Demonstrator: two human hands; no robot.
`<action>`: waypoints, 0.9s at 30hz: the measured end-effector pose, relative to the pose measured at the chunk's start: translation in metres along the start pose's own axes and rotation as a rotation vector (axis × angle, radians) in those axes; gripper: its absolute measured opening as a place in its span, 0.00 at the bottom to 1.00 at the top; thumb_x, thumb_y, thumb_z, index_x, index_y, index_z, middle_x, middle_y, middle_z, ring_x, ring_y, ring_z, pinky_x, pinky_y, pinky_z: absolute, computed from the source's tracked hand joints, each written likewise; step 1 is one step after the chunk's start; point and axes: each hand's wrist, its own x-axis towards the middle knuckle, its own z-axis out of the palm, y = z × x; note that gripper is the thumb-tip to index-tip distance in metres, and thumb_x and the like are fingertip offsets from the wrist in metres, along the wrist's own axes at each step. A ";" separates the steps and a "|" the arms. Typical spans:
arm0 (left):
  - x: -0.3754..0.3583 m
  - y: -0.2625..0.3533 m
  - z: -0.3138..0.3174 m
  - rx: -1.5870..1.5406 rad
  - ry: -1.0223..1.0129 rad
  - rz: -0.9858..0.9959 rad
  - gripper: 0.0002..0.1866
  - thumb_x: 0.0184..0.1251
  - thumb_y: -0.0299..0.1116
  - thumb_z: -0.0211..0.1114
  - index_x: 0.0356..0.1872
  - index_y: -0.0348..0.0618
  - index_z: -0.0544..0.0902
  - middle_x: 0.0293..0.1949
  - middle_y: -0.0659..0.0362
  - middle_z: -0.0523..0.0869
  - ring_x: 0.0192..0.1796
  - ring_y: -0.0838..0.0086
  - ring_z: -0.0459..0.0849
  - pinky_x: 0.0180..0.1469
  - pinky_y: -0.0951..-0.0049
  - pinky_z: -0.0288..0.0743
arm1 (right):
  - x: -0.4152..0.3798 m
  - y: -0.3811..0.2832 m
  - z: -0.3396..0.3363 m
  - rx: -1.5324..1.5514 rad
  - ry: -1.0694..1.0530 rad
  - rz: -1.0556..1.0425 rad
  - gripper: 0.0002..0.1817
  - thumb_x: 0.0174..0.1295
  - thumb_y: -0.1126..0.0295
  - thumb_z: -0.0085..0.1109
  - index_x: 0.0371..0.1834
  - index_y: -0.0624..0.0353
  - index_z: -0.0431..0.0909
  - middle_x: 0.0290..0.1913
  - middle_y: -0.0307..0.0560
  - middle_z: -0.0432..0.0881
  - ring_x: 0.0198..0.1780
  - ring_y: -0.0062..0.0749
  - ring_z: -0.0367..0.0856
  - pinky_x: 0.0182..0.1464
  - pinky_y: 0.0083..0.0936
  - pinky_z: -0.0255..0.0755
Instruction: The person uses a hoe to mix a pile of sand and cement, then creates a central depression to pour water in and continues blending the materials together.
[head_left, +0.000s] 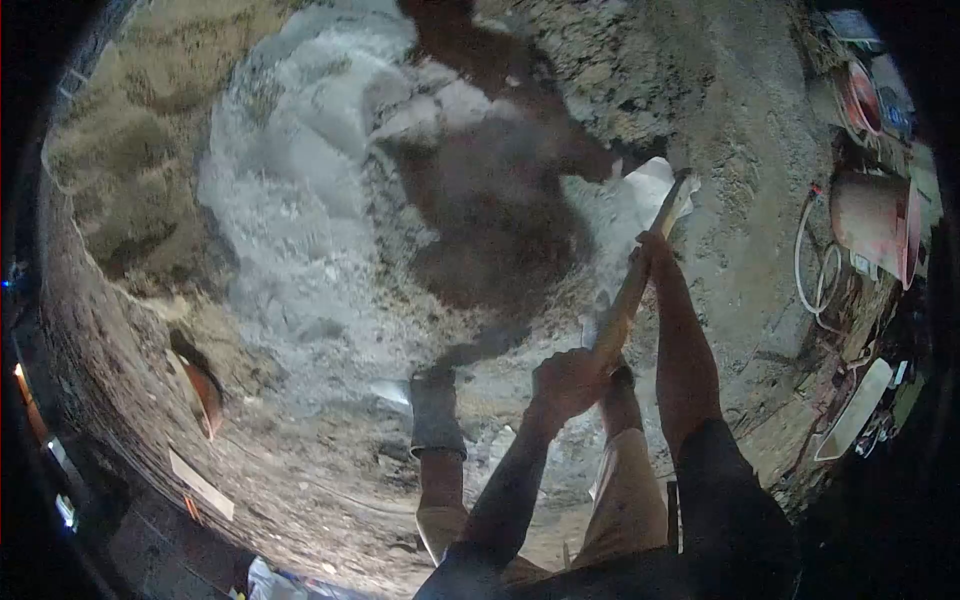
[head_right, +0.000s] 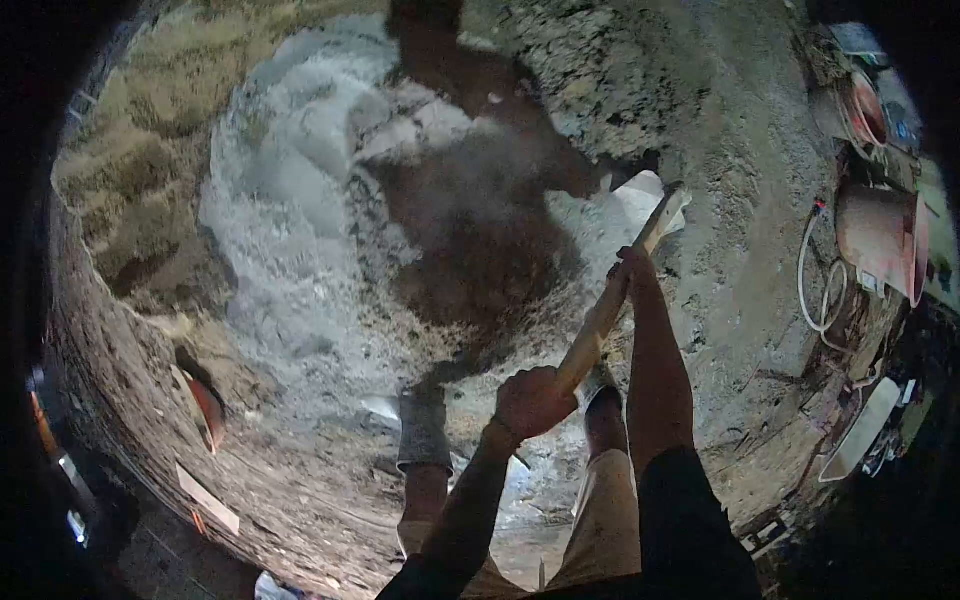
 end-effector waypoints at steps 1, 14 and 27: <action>-0.014 -0.004 -0.001 0.015 -0.014 -0.030 0.18 0.48 0.46 0.60 0.30 0.39 0.79 0.27 0.48 0.81 0.31 0.54 0.82 0.37 0.58 0.75 | -0.022 0.011 0.015 -0.050 0.040 0.038 0.16 0.61 0.61 0.49 0.43 0.64 0.67 0.27 0.50 0.74 0.20 0.36 0.73 0.23 0.34 0.73; -0.321 -0.115 -0.034 0.010 -0.065 -0.400 0.22 0.40 0.49 0.66 0.35 0.45 0.80 0.27 0.50 0.82 0.33 0.58 0.83 0.36 0.60 0.75 | -0.330 0.050 0.244 0.607 -0.040 0.238 0.10 0.57 0.69 0.55 0.37 0.56 0.64 0.23 0.42 0.69 0.16 0.30 0.71 0.17 0.29 0.68; -0.057 -0.011 0.150 -0.661 -0.039 -0.153 0.17 0.52 0.44 0.61 0.30 0.39 0.78 0.31 0.45 0.79 0.35 0.54 0.79 0.39 0.60 0.72 | -0.066 0.045 -0.052 -0.890 -0.040 0.239 0.10 0.57 0.62 0.50 0.30 0.57 0.72 0.22 0.44 0.74 0.22 0.38 0.77 0.25 0.37 0.72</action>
